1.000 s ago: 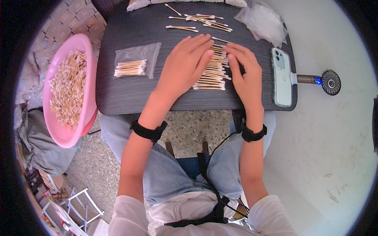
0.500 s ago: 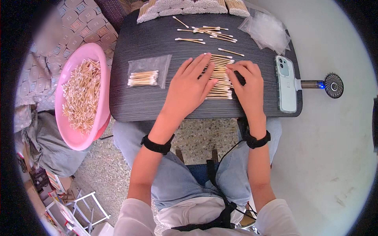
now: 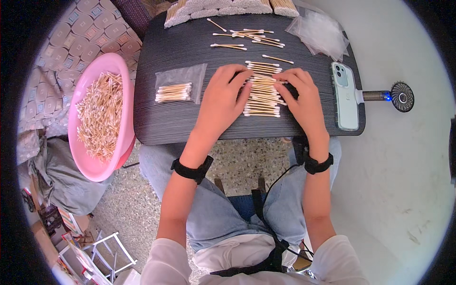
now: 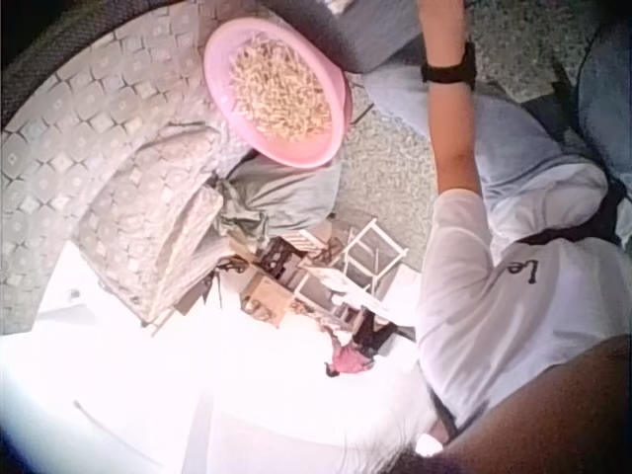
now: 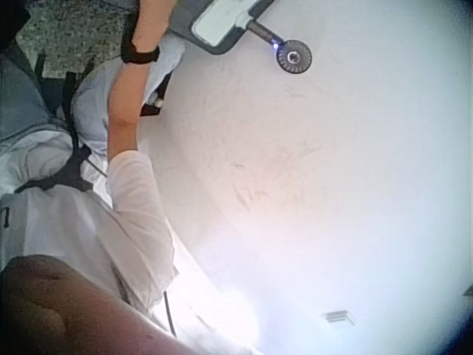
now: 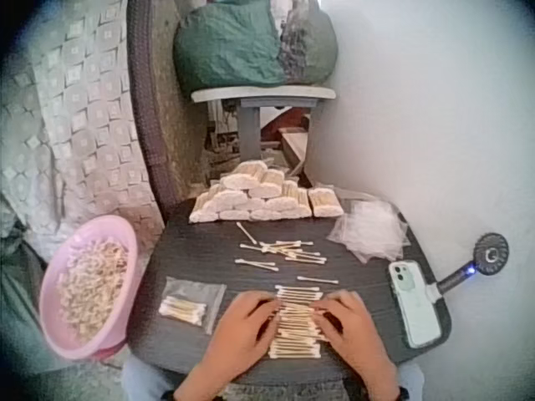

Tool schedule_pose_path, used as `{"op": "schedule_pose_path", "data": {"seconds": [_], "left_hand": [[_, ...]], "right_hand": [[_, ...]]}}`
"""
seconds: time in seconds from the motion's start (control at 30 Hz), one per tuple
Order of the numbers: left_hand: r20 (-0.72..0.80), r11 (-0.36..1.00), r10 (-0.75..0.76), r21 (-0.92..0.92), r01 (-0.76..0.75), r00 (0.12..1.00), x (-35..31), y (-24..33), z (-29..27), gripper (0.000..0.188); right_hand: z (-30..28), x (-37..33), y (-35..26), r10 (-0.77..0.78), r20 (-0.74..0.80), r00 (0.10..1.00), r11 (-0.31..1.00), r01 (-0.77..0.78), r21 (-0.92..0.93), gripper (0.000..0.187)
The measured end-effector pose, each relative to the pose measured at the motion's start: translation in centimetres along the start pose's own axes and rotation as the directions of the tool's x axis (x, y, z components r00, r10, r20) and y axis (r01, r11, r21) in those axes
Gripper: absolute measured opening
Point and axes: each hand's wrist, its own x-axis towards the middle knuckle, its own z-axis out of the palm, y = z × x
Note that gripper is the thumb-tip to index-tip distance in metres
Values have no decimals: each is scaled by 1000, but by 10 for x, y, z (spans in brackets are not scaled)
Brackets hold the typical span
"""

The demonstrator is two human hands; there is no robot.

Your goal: Sorting cotton swabs and placing them into small plastic bags.

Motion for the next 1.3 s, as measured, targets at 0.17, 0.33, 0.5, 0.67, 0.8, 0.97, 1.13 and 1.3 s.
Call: {"op": "schedule_pose_path", "data": {"seconds": [0.17, 0.33, 0.5, 0.67, 0.8, 0.97, 1.13, 1.3], "left_hand": [[-34, 999, 21, 43, -19, 999, 3, 4, 0, 26], [52, 979, 137, 143, -143, 989, 2, 0, 2, 29], [186, 976, 121, 157, -151, 975, 0, 0, 4, 37], [191, 980, 103, 150, -133, 976, 0, -1, 4, 38], [200, 983, 100, 131, -127, 975, 0, 0, 3, 38], [190, 978, 99, 162, -131, 977, 0, 1, 3, 39], [218, 965, 97, 220, -145, 971, -2, 1, 5, 40], [241, 930, 94, 325, -172, 966, -1, 4, 4, 40]], "right_hand": [[-7, -2, 6, 27, 47, 999, 998, -30, 57, 16], [-8, -4, 5, 34, 9, 999, 999, -34, -17, 17], [-8, -4, 7, 68, 17, 998, 998, -67, -17, 12], [-6, -2, 5, 37, 33, 999, 999, -37, -22, 10], [-6, -2, 6, -5, 32, 999, 997, 7, -71, 9], [-6, -2, 6, 10, 40, 999, 999, -9, -42, 9], [-2, -2, 7, 31, -5, 1000, 999, -31, -31, 11], [-2, -2, 1, 93, -71, 993, 995, -90, 38, 12]]}}
